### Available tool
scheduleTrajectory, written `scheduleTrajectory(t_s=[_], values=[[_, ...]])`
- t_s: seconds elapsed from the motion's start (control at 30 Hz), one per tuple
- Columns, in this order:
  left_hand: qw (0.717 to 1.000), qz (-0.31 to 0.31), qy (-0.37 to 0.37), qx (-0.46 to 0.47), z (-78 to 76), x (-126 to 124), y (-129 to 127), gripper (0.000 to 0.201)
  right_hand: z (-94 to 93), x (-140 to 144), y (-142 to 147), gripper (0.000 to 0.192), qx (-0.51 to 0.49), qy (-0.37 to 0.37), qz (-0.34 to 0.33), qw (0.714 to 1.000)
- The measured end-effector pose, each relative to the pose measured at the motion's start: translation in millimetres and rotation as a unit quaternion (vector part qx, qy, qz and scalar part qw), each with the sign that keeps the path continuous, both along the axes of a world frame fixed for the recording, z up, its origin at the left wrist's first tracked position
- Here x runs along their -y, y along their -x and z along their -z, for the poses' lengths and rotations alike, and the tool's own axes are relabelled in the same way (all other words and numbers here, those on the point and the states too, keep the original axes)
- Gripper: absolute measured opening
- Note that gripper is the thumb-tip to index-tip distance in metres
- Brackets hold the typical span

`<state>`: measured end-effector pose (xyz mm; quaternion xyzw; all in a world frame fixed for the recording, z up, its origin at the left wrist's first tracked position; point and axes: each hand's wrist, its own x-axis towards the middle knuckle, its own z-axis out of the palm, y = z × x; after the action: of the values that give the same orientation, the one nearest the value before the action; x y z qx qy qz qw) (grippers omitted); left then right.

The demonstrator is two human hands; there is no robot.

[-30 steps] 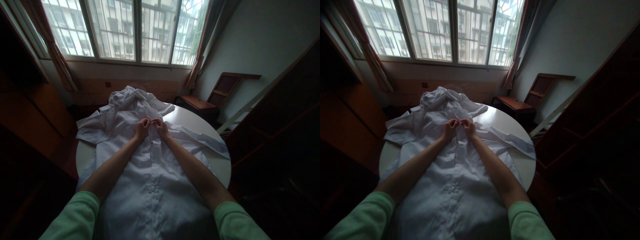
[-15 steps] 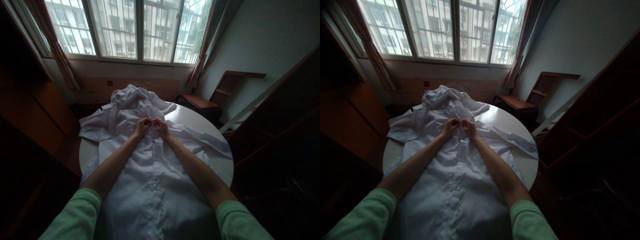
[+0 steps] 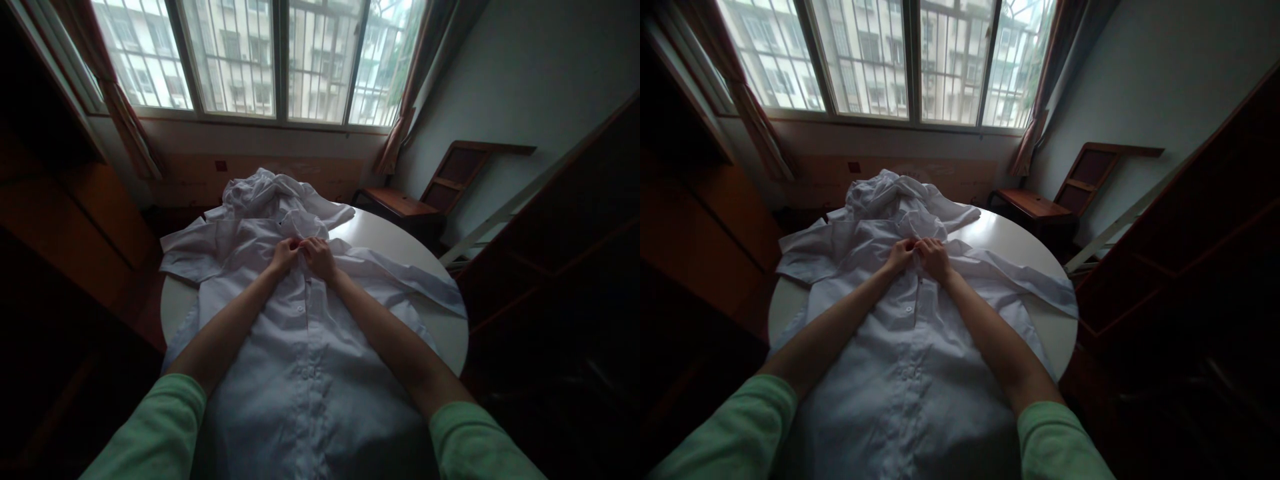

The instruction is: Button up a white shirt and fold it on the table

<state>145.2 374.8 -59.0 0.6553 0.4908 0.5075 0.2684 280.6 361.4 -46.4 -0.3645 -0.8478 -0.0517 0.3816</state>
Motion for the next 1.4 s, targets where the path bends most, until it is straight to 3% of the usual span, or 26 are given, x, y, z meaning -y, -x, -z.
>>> scheduleTrajectory(t_s=[0.2,0.67,0.87,0.93,1.13,1.4], values=[[0.999,0.025,-0.012,0.03,6.6,-8,1,0.018,10.5,-16,-3,0.009,-0.122,0.065,0.075,0.988],[0.999,-0.02,-0.019,-0.043,0.7,-2,-1,0.012,8.8,-16,-4,0.007,-0.13,0.101,0.046,0.985],[0.998,-0.024,-0.03,-0.052,-1.4,-1,-3,0.013,2.2,-7,-4,0.014,-0.113,0.032,0.194,0.974],[0.997,-0.03,-0.035,-0.058,-1.4,-1,-3,0.013,-0.4,-2,-3,0.015,-0.079,0.017,0.213,0.974],[0.997,-0.036,-0.035,-0.055,-0.1,-3,-3,0.013,-2.8,7,2,0.012,0.011,0.013,0.198,0.98],[1.0,-0.022,-0.019,-0.008,4.4,-7,-1,0.013,0.1,2,-1,0.019,-0.005,0.022,0.139,0.99]])
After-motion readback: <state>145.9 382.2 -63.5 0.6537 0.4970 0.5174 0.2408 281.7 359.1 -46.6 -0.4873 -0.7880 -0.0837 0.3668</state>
